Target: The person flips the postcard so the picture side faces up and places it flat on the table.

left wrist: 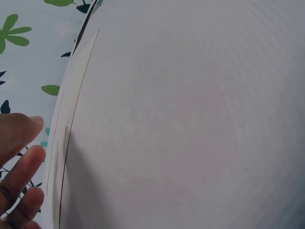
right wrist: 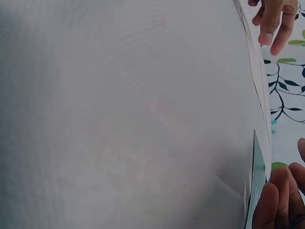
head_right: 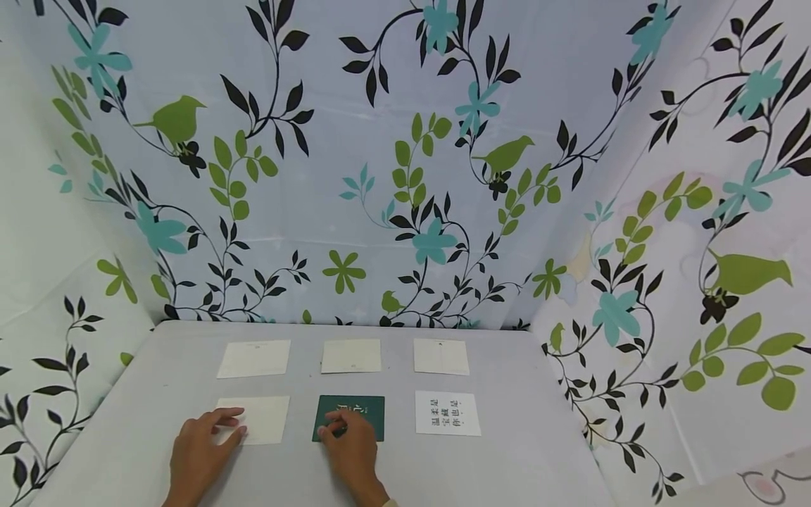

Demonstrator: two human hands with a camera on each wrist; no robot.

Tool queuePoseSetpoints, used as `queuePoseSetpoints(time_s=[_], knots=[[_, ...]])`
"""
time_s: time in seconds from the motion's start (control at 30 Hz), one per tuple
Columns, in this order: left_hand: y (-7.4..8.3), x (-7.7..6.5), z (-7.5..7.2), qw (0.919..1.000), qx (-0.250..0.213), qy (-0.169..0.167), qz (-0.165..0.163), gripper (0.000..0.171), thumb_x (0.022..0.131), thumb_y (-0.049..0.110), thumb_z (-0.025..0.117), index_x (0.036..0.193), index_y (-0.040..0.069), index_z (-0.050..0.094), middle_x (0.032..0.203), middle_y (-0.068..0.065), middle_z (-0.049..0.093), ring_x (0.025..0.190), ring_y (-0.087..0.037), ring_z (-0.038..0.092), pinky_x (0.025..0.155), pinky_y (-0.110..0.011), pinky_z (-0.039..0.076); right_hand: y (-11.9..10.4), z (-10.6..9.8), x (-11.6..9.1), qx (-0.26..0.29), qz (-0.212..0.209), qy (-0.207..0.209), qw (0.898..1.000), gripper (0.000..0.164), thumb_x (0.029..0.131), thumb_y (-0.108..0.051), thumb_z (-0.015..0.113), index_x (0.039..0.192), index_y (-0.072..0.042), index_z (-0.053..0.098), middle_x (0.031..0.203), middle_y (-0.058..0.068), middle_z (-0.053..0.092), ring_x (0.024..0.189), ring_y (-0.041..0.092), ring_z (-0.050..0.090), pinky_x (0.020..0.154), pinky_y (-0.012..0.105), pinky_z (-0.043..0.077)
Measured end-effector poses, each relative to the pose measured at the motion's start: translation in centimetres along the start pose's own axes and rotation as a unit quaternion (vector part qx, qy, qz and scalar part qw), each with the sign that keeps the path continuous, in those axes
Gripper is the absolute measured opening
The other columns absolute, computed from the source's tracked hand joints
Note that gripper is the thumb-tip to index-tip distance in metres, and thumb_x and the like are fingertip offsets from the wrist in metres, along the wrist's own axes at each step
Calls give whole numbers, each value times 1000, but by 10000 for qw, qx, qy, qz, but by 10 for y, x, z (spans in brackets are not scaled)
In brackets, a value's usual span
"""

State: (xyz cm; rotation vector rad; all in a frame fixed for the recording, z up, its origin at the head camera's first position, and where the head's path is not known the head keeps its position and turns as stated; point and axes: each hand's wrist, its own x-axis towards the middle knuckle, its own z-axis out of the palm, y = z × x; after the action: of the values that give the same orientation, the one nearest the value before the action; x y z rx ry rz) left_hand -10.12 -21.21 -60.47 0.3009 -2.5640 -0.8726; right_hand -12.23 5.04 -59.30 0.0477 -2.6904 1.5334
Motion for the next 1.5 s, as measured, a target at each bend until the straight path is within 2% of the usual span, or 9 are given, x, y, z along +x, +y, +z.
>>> queuePoseSetpoints(time_s=[0.27, 0.53, 0.83, 1.1, 1.5], knots=[[-9, 1, -5, 9988, 72, -261, -411, 39, 79, 14, 90, 117, 11, 79, 100, -9, 79, 90, -29, 59, 76, -41, 38, -3, 5, 0, 15, 47, -64, 10000, 20, 87, -19, 87, 105, -20, 80, 82, -17, 70, 65, -2, 56, 60, 20, 46], [-18, 5, -8, 9983, 120, -224, -524, 41, 81, 13, 89, 119, 8, 77, 109, -16, 78, 95, -34, 59, 77, -44, 38, -5, 10, 1, 61, 11, -126, 9999, 17, 87, -17, 87, 102, -20, 80, 82, -16, 72, 65, -2, 55, 61, 19, 45], [-16, 8, -12, 9964, 123, -392, -744, 41, 82, 12, 88, 120, 5, 76, 112, -20, 77, 96, -35, 58, 77, -43, 39, -2, 13, 0, 194, -94, -181, 9996, 17, 86, -16, 88, 99, -21, 79, 82, -15, 73, 66, -2, 56, 61, 19, 47], [-15, 8, -9, 9951, 122, -457, -868, 41, 82, 12, 87, 121, 4, 76, 125, -30, 68, 104, -43, 59, 78, -46, 43, -3, 24, 0, 74, -92, -158, 9998, 19, 85, -16, 88, 102, -22, 80, 87, -17, 75, 73, -4, 58, 65, 19, 48], [-17, 10, -8, 9964, 95, -482, -685, 43, 81, 15, 89, 122, 9, 76, 117, -20, 73, 92, -29, 58, 73, -36, 40, -15, 34, -1, 11, 112, -283, 9995, 19, 87, -20, 87, 104, -23, 80, 95, -16, 76, 78, -3, 59, 67, 20, 47]])
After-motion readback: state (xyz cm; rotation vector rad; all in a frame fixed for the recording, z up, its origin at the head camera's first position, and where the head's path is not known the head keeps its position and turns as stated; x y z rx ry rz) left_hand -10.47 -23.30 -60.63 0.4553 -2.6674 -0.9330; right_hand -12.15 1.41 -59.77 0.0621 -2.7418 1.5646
